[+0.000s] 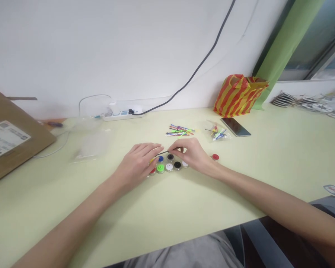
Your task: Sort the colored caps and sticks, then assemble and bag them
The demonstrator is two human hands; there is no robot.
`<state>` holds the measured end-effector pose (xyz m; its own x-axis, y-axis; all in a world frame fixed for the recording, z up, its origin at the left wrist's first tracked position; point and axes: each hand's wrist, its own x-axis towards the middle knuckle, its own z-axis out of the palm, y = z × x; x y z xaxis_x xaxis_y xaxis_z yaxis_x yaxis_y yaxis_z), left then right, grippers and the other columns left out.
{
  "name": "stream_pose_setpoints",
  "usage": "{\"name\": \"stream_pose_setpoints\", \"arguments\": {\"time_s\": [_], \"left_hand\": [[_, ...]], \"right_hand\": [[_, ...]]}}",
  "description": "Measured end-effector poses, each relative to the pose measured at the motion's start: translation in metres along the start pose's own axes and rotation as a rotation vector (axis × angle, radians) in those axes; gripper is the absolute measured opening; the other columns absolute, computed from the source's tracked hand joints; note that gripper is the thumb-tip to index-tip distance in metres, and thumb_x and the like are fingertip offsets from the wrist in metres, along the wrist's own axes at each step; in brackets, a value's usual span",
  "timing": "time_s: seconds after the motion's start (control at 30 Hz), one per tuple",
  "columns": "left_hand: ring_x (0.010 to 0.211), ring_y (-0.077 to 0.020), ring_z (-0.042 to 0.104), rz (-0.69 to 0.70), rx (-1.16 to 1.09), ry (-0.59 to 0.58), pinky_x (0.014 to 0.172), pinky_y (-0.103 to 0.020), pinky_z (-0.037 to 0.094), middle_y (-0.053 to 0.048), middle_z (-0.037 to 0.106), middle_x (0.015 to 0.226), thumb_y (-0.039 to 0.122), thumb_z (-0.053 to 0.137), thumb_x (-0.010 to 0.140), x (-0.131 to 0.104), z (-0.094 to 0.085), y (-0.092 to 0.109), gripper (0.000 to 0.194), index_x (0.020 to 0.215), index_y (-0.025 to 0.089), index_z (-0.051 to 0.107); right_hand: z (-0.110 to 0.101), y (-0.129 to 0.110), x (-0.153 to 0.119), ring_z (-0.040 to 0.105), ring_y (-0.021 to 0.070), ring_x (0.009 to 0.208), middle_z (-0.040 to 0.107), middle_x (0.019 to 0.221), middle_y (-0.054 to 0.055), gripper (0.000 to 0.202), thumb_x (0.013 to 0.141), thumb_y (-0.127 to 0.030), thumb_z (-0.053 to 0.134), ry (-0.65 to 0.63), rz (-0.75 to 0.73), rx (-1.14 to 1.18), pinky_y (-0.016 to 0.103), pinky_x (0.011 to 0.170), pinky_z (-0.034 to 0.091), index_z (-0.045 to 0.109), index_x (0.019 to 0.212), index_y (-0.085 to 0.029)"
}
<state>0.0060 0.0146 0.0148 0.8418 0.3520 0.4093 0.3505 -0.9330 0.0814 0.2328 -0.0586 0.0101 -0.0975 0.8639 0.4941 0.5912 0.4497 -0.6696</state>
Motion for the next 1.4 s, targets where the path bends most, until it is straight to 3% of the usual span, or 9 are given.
{"name": "stream_pose_setpoints", "arguments": {"time_s": [0.23,0.47,0.67,0.8,0.93,1.07,1.23,1.33,1.4], "left_hand": [[0.122,-0.0243,0.061,0.017,-0.013,-0.025,0.103,-0.044,0.046,-0.009,0.067,0.132,0.028,0.037,0.106,0.002,0.002,0.005,0.036,0.133,0.024,0.061],[0.118,-0.0252,0.061,-0.001,0.009,-0.009,0.102,-0.043,0.045,-0.010,0.067,0.128,0.030,0.038,0.107,0.000,0.002,0.004,0.039,0.141,0.021,0.054],[0.117,-0.0259,0.061,-0.001,0.011,-0.010,0.101,-0.042,0.045,-0.009,0.067,0.127,0.029,0.038,0.107,-0.001,0.003,0.003,0.043,0.149,0.025,0.046],[0.117,-0.0263,0.061,0.002,0.023,0.020,0.100,-0.043,0.045,-0.009,0.067,0.126,0.027,0.040,0.106,-0.001,0.003,0.002,0.043,0.148,0.024,0.047],[0.113,-0.0254,0.062,-0.024,0.035,0.166,0.097,-0.041,0.046,-0.010,0.068,0.122,0.024,0.044,0.104,0.002,0.000,0.004,0.030,0.130,0.020,0.059],[0.093,-0.0213,0.063,-0.101,-0.022,0.250,0.084,-0.036,0.048,-0.006,0.068,0.100,0.027,0.052,0.103,0.003,-0.001,0.010,0.015,0.102,0.018,0.064],[0.085,-0.0178,0.063,-0.116,-0.111,0.259,0.077,-0.031,0.048,-0.001,0.068,0.093,0.030,0.063,0.098,0.000,0.005,0.016,0.021,0.116,0.019,0.060],[0.075,-0.0166,0.059,-0.004,-0.055,0.244,0.069,-0.029,0.045,0.000,0.066,0.081,0.023,0.058,0.100,-0.001,0.006,0.017,0.006,0.102,0.019,0.062],[0.068,-0.0164,0.056,0.064,-0.006,0.263,0.065,-0.029,0.042,0.001,0.063,0.072,0.019,0.054,0.101,-0.001,0.005,0.018,0.012,0.093,0.018,0.063]], "right_hand": [[0.001,0.009,0.003,0.069,0.0158,0.078,0.077,0.083,0.001,0.020,0.086,-0.003,0.065,-0.108,0.075,-0.046,0.028,0.076,0.051,0.075,0.081,-0.019],[0.003,0.010,0.005,0.062,0.0171,0.081,0.069,0.082,0.003,0.017,0.086,-0.003,0.068,-0.124,-0.020,-0.232,0.028,0.076,0.046,0.072,0.079,-0.018],[0.005,0.010,0.005,0.057,0.0141,0.071,0.066,0.079,0.002,0.017,0.087,-0.002,0.064,-0.205,-0.042,-0.295,0.026,0.069,0.040,0.067,0.077,-0.016],[0.000,0.013,0.009,0.056,0.0143,0.071,0.065,0.075,0.002,0.019,0.085,-0.001,0.062,-0.168,-0.084,-0.334,0.026,0.068,0.039,0.065,0.074,-0.016],[-0.014,0.012,0.014,0.063,0.0148,0.074,0.071,0.077,0.002,0.015,0.084,-0.007,0.067,0.026,0.007,-0.132,0.027,0.071,0.044,0.069,0.074,-0.017],[-0.016,-0.002,0.012,0.067,0.0170,0.077,0.075,0.081,0.004,0.009,0.080,-0.022,0.078,0.262,0.141,0.242,0.029,0.072,0.050,0.072,0.076,-0.016],[0.008,-0.023,-0.003,0.069,0.0169,0.073,0.075,0.079,0.006,0.030,0.069,-0.039,0.088,0.173,0.283,0.675,0.030,0.069,0.054,0.072,0.077,-0.015],[0.016,-0.025,-0.009,0.068,0.0156,0.071,0.075,0.078,0.005,0.033,0.067,-0.040,0.090,0.133,0.334,0.734,0.028,0.067,0.054,0.074,0.078,-0.014],[0.018,-0.023,-0.010,0.067,0.0148,0.071,0.075,0.077,0.005,0.033,0.065,-0.039,0.091,0.119,0.358,0.728,0.027,0.067,0.053,0.074,0.078,-0.014]]}}
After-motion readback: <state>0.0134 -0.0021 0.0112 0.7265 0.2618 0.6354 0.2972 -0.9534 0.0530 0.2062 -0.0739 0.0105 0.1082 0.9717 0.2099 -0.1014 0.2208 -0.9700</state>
